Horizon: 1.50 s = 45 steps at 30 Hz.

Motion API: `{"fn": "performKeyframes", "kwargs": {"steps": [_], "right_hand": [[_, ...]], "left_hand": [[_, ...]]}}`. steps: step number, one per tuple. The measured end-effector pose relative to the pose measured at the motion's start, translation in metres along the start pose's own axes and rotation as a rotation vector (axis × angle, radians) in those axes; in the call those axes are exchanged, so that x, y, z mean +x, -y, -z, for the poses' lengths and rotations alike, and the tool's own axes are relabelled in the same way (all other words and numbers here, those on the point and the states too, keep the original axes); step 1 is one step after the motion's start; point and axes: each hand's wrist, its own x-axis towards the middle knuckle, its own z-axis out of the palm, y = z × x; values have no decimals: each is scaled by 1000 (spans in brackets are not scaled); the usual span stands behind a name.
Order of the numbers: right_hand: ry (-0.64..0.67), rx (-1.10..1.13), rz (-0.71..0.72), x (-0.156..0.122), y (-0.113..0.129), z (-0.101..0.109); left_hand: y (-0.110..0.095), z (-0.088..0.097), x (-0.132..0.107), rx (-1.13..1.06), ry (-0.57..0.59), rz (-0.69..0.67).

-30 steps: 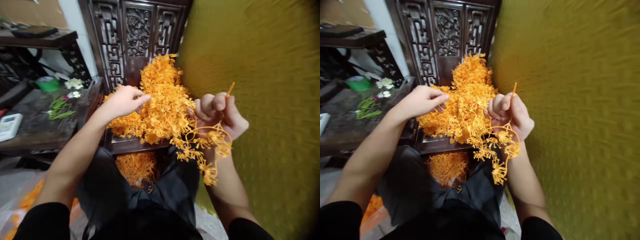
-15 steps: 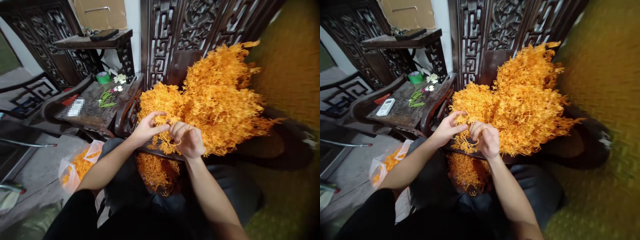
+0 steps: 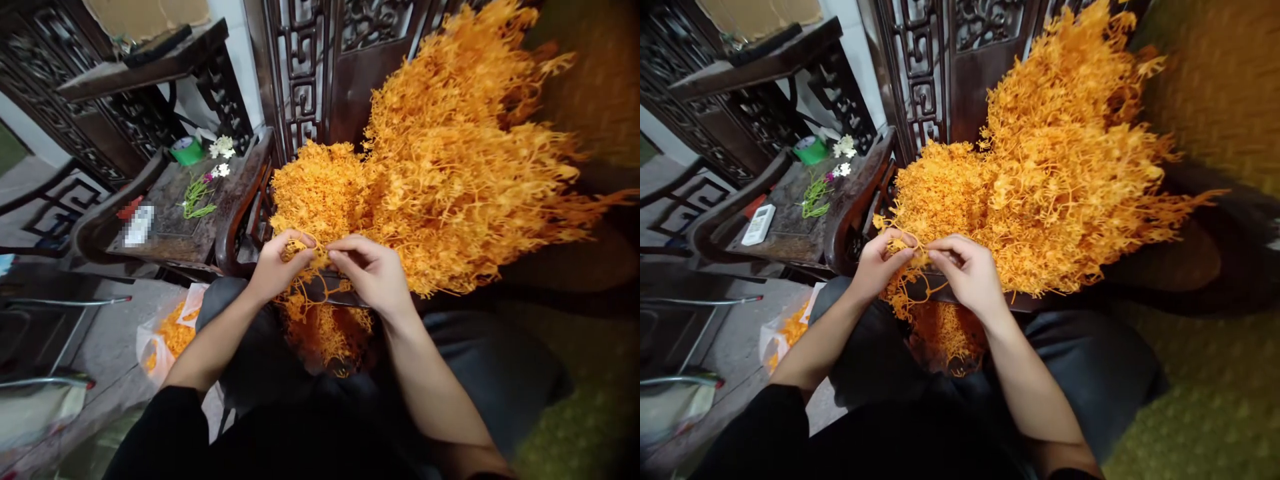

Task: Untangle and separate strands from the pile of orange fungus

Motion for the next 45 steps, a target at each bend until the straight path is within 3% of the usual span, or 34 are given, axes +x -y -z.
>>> {"fn": "performKeyframes", "kwargs": {"steps": [5, 10, 12, 16, 18, 22, 24, 27, 30, 32, 37, 42, 43, 45], "right_hand": [[97, 143, -111, -5, 0, -4], [-2, -21, -58, -6, -4, -9], [-6, -49, -34, -8, 3, -8], [125, -112, -47, -17, 30, 7], [130, -111, -39, -18, 39, 18], [-121, 13, 35, -10, 32, 33], [-203, 45, 50, -5, 23, 36], [-128, 130, -7, 0, 14, 37], [38, 297, -170, 1, 11, 35], [74, 345, -248, 2, 9, 32], [12, 170, -234, 0, 6, 19], [91, -24, -115, -13, 18, 12], [93, -34, -88, -16, 22, 14], [39, -35, -37, -18, 29, 18]], "left_hand": [[2, -9, 1, -196, -34, 65], [2, -20, 0, -250, -218, 79], [3, -20, 2, -255, -285, 120], [6, -17, 8, -377, -408, 180], [5, -18, 6, -415, -346, 213], [3, -27, -4, -370, 8, 257], [3, -29, -8, -331, 78, 220], [5, -28, -9, -277, 96, 195], [5, -27, -9, -285, 117, 182], [4, -30, -9, -301, 117, 173], [2, -39, -6, -225, -110, 139], [3, -24, 6, -258, -425, -98], [3, -21, 7, -278, -459, -109], [0, -17, 4, -253, -406, -68]]}}
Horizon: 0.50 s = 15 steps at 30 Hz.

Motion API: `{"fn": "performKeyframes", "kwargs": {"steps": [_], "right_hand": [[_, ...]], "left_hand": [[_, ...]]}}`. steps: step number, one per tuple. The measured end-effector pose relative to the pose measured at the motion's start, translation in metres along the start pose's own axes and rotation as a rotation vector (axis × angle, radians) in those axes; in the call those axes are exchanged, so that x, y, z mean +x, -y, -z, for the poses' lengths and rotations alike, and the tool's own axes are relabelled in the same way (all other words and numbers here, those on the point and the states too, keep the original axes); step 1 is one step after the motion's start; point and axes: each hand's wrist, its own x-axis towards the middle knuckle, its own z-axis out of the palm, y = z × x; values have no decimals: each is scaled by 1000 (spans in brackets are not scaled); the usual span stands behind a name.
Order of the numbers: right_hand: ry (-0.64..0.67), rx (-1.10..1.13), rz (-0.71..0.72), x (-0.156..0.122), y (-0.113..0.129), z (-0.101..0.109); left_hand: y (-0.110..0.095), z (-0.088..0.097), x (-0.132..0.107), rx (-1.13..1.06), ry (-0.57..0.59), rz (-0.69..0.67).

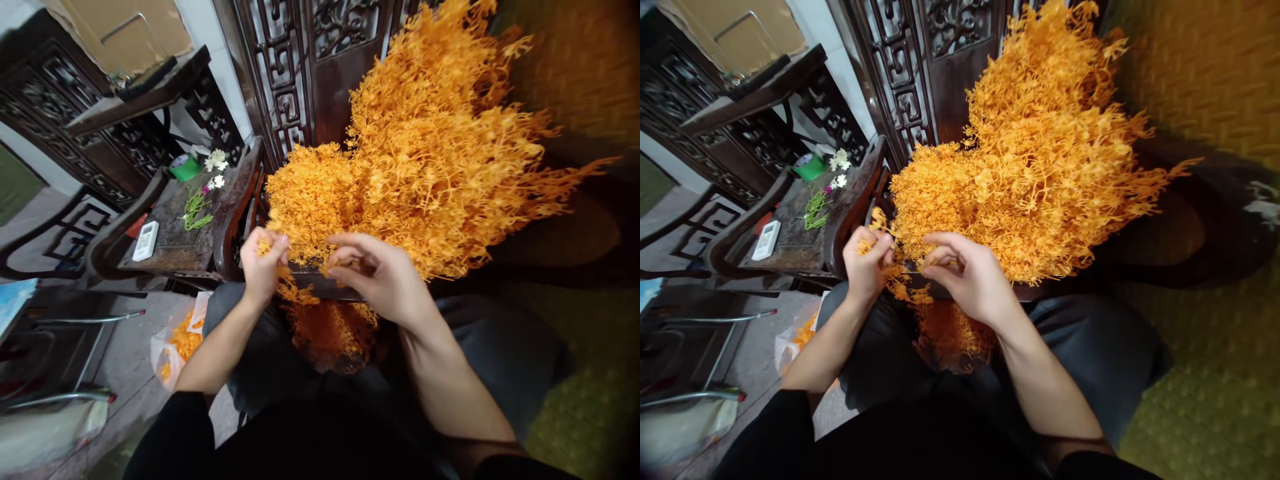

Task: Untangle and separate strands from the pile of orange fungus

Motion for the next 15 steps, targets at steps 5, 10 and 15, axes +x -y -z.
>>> {"fn": "performKeyframes", "kwargs": {"steps": [5, 10, 15], "right_hand": [[-92, -56, 165, 0, 6, -3], [-149, -79, 212, 7, -9, -16], [-542, -122, 232, 18, -23, 10]], "left_hand": [[-7, -5, -16, 211, 157, 4], [-12, -6, -22, 257, 223, -21], [-18, 2, -22, 89, 178, -24]]}}
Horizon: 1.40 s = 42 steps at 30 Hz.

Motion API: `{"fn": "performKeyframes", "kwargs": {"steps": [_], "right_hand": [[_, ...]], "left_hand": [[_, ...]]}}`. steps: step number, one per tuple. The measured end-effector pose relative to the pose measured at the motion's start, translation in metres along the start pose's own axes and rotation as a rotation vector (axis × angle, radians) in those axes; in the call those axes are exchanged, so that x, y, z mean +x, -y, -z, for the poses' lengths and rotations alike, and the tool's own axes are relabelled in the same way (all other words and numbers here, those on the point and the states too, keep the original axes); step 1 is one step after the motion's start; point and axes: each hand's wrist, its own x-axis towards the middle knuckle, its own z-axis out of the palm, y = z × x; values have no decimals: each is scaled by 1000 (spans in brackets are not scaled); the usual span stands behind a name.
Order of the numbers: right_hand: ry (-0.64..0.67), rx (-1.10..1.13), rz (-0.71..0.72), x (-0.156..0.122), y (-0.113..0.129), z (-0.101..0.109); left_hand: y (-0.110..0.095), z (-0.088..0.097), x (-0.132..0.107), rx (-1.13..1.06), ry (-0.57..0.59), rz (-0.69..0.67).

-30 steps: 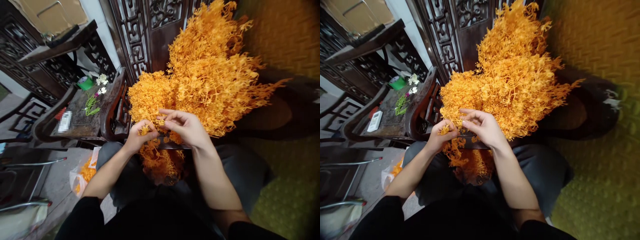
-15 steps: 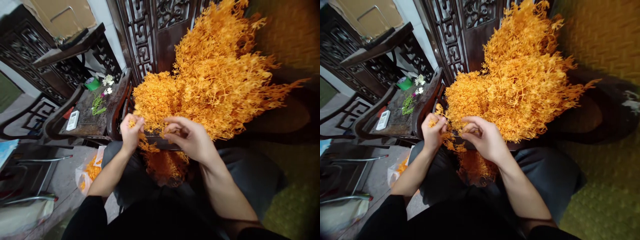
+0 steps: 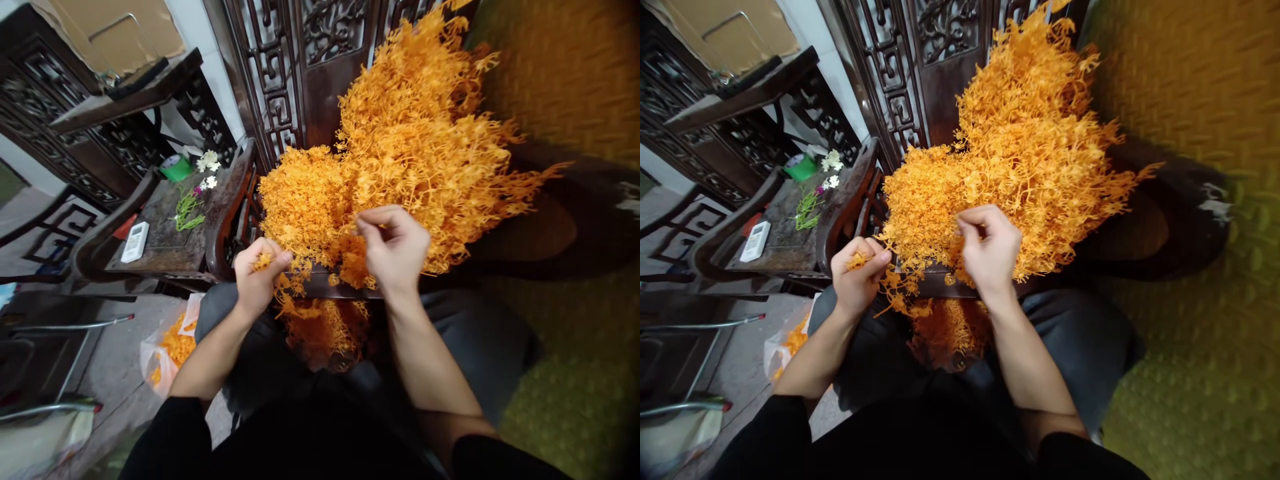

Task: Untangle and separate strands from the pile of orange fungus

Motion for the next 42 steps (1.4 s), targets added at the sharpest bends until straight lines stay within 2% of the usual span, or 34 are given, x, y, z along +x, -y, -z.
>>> {"fn": "performKeyframes", "kwargs": {"steps": [1, 2, 5, 6, 9, 11, 13, 15, 17, 19, 21, 24, 25, 26, 30, 33, 38, 40, 42], "right_hand": [[-8, 50, -40, 3, -1, 4], [40, 103, -83, 5, -2, 6], [276, 180, -99, 2, 0, 4], [316, 196, -85, 0, 0, 0], [366, 294, -165, -7, -2, -11], [440, 280, -239, -10, -1, -16], [521, 159, -193, -13, 2, -20], [503, 40, -94, -18, 5, -24], [359, -8, -61, -23, 6, -31], [211, 16, -104, -25, 0, -38], [119, 100, -177, -21, -11, -41], [-34, 323, -271, -2, -29, -36], [-49, 392, -305, 4, -34, -33], [-16, 448, -355, 10, -37, -29], [278, 617, -608, 13, -37, -27], [383, 665, -686, 6, -36, -34], [361, 610, -551, 0, -35, -33], [359, 435, -439, -3, -29, -27], [409, 197, -246, -7, -20, -23]], "left_hand": [[-1, 1, 0, -12, 9, 12], [-1, 2, 0, -4, 40, 34], [-2, 2, -1, 93, 173, 73], [-2, 2, -1, 126, 201, 64], [-3, 2, -1, 177, 240, 17], [-4, 3, 0, 206, 278, -9], [-4, 2, 1, 243, 323, -11], [-5, 0, 1, 248, 351, 25], [-4, -4, 1, 212, 357, 91], [-4, -7, 0, 158, 352, 155], [-4, -7, -1, 111, 354, 199], [-4, -2, -2, 49, 374, 253], [-3, 0, -1, 26, 377, 277], [-3, 2, 0, 1, 378, 301], [-1, 5, 7, -83, 396, 393], [2, 4, 13, -65, 404, 478], [7, 4, 21, 69, 372, 540], [8, 5, 22, 131, 384, 522], [10, 5, 22, 164, 382, 473]]}}
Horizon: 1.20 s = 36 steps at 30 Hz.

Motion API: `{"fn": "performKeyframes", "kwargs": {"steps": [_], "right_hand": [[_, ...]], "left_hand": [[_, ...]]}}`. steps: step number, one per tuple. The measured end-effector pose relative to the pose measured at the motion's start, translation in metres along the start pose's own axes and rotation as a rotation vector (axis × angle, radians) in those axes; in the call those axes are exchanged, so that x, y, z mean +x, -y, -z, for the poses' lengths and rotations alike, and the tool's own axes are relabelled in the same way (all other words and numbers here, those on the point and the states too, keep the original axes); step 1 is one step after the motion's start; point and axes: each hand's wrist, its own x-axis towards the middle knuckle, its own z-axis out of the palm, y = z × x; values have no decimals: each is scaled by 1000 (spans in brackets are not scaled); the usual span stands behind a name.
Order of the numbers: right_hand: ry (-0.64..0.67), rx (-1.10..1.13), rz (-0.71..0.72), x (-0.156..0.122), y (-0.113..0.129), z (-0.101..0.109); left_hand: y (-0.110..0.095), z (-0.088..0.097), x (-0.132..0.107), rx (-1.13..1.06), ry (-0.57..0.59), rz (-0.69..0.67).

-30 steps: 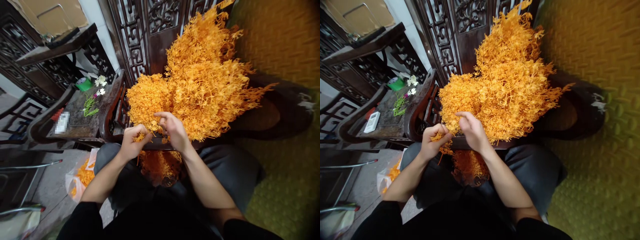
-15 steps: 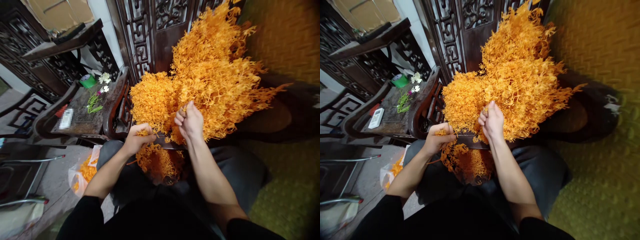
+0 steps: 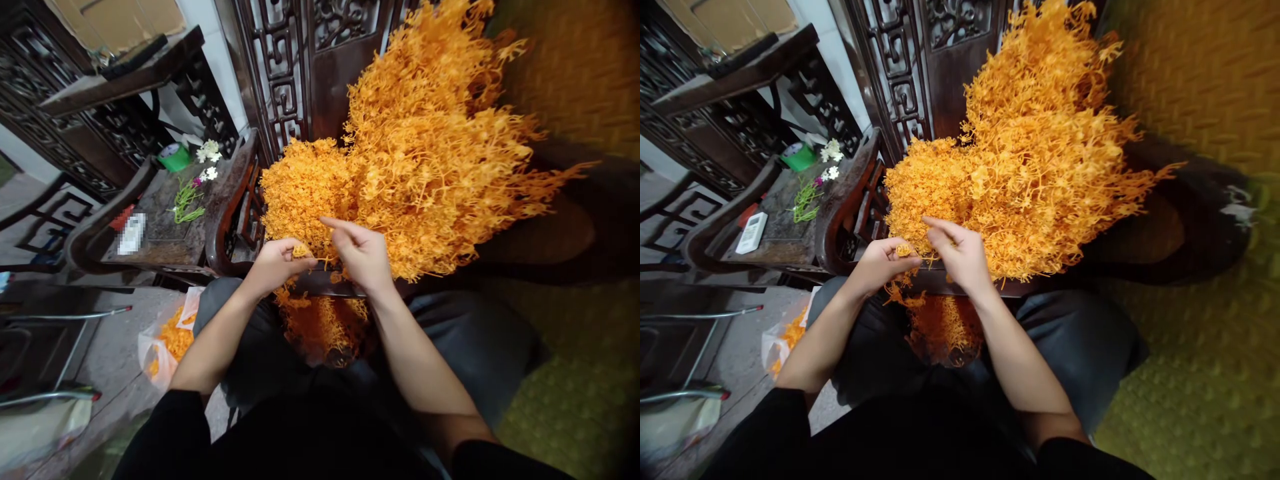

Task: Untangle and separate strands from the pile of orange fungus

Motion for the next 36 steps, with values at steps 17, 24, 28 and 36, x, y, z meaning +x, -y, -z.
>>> {"fn": "performKeyframes", "kwargs": {"steps": [17, 24, 28, 36], "right_hand": [[-204, 508, -118, 6, 27, 19], [41, 710, -328, 1, 26, 23], [124, 784, -362, 4, 24, 21], [110, 640, -388, -1, 16, 2]], "left_hand": [[-4, 17, -6, 22, -3, 119], [0, 9, -2, -155, -34, 8], [-1, 8, -4, -209, -9, -62], [-12, -8, -11, 295, 3, -398]]}}
